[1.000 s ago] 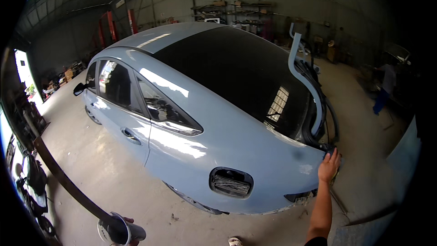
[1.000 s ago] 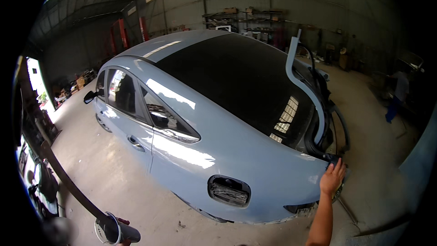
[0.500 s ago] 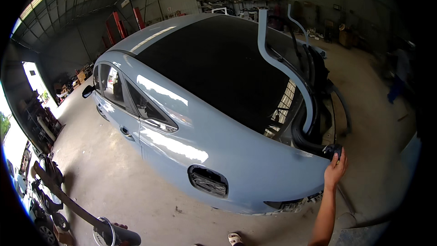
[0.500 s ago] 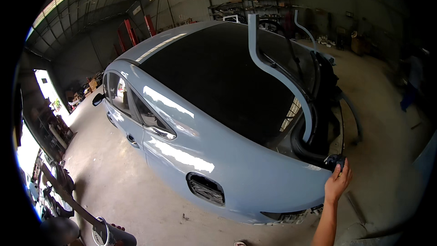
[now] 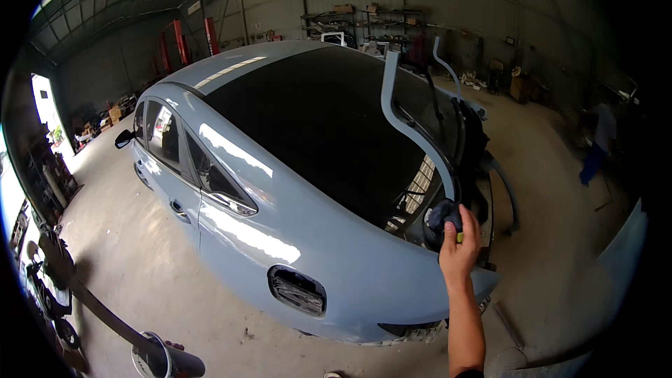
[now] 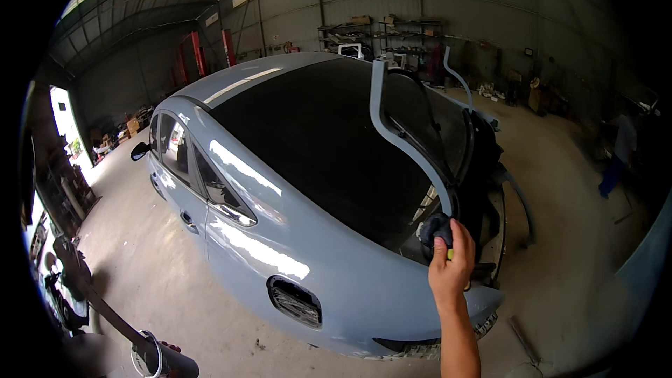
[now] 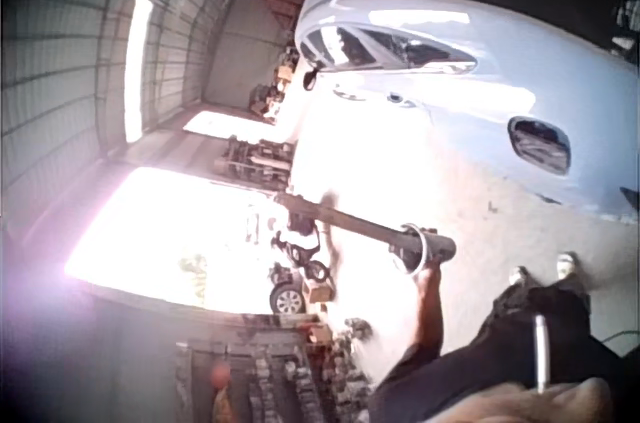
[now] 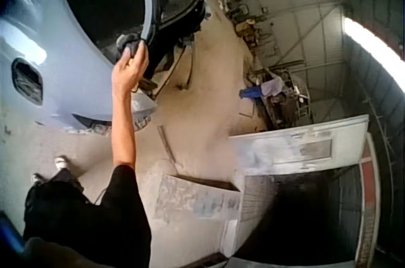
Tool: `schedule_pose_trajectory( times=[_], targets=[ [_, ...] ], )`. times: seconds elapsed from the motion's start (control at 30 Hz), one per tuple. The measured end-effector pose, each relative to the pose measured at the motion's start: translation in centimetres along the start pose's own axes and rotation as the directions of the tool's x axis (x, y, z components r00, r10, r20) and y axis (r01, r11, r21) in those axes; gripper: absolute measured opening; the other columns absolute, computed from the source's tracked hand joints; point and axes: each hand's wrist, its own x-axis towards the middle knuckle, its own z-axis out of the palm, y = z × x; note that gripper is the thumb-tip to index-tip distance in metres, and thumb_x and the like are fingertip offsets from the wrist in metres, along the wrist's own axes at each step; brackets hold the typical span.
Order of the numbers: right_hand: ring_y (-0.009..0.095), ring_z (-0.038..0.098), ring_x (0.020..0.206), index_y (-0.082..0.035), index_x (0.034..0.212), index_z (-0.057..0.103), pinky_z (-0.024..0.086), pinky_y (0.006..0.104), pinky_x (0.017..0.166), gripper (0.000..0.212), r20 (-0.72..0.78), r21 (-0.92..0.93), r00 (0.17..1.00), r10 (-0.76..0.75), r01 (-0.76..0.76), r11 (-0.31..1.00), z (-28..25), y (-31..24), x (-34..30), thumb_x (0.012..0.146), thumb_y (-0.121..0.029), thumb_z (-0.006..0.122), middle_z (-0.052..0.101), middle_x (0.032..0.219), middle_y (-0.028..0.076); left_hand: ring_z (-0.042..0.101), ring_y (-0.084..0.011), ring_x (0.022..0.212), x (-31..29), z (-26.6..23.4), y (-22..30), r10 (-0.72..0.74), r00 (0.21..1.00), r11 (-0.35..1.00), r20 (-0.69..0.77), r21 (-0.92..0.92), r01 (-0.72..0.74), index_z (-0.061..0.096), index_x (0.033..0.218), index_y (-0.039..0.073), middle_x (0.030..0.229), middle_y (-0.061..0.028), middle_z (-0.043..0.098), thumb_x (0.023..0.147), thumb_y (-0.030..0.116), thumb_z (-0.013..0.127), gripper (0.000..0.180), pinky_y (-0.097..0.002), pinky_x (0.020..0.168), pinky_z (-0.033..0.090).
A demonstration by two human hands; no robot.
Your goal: The person mixes paint in a small container using a stick, then walks to a light blue sedan. They wipe the car's side with a cloth and apply paint along the door seam and rear quarter panel using the stick as a brush.
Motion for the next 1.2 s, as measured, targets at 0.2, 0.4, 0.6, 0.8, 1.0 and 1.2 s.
schedule_pose_trajectory(
  times=[0.2, 0.4, 0.6, 0.8, 1.0, 1.2],
  targets=[
    [0.037, 0.051, 0.112, 0.0, 0.123, 0.053, 0.043, 0.0433, 0.095, 0.036, 0.123, 0.078, 0.989, -0.082, 0.073, 0.994, 11.2, -4.7, 3.8, 0.089, -0.012, 0.059, 0.054, 0.123, 0.019, 0.051, -0.0324, 0.116, -2.2, -3.2, -3.1, -0.044, 0.999, 0.987, 0.002, -0.156, 0.044, 0.03, 0.139, 0.004, 0.125, -0.015, 0.05, 0.065, 0.02, 0.086, 0.094, -0.0447, 0.095, 0.047],
    [0.037, 0.034, 0.131, -0.001, 0.133, 0.045, 0.032, 0.0466, 0.106, 0.047, 0.412, -0.014, 0.89, -0.193, 0.218, 0.976, 14.4, -9.7, 1.4, 0.09, -0.015, 0.057, 0.035, 0.142, 0.022, 0.061, -0.0211, 0.093, -2.6, -5.0, -3.5, -0.111, 0.988, 0.985, -0.109, -0.141, 0.095, 0.049, 0.118, 0.005, 0.103, -0.009, 0.061, 0.059, 0.02, 0.088, 0.072, -0.0373, 0.08, 0.052],
    [0.016, 0.063, 0.074, 0.003, 0.092, 0.062, 0.051, 0.0289, 0.065, 0.019, 0.979, 0.185, 0.202, 0.019, -0.926, 0.329, 5.5, -13.0, -20.4, 0.091, -0.016, 0.057, 0.066, 0.085, 0.011, 0.059, -0.0192, 0.096, -1.3, -7.9, -4.3, -0.104, 0.991, 0.99, -0.082, -0.108, 0.094, 0.047, 0.121, 0.007, 0.107, -0.0074, 0.059, 0.058, 0.013, 0.088, 0.076, -0.0352, 0.084, 0.051],
    [0.027, 0.064, 0.085, -0.003, 0.101, 0.065, 0.052, 0.0401, 0.076, 0.041, 0.833, -0.55, -0.223, 0.506, -0.237, 0.801, 1.9, -1.0, -54.4, 0.093, -0.04, 0.049, 0.067, 0.089, 0.013, 0.058, -0.0175, 0.098, 2.0, -13.9, -6.3, -0.141, 0.986, 0.983, -0.084, -0.131, 0.13, 0.045, 0.122, 0.009, 0.109, -0.0059, 0.058, 0.056, 0.007, 0.089, 0.08, -0.0336, 0.087, 0.05],
    [0.025, 0.064, 0.077, -0.004, 0.095, 0.064, 0.051, 0.0382, 0.068, 0.048, 0.742, -0.67, -0.41, 0.531, -0.421, 0.611, 5.9, -13.8, -51.1, 0.092, -0.048, 0.046, 0.066, 0.083, 0.011, 0.055, -0.0207, 0.11, 7.7, -22.8, -11.8, -0.141, 0.982, 0.96, 0.129, -0.224, 0.168, 0.042, 0.13, 0.008, 0.12, -0.0086, 0.057, 0.059, 0.014, 0.088, 0.085, -0.0367, 0.097, 0.044],
    [0.022, 0.063, 0.069, -0.004, 0.088, 0.062, 0.051, 0.0362, 0.061, 0.057, 0.631, -0.735, -0.664, 0.401, -0.677, 0.035, 1.9, -23.4, -44.8, 0.092, -0.057, 0.043, 0.065, 0.077, 0.01, 0.053, -0.0183, 0.111, 16.0, -26.4, -14.9, -0.034, 0.913, 0.976, 0.406, -0.184, 0.118, 0.04, 0.131, 0.01, 0.12, -0.0053, 0.055, 0.061, 0.013, 0.088, 0.085, -0.0353, 0.098, 0.043]
  ],
)
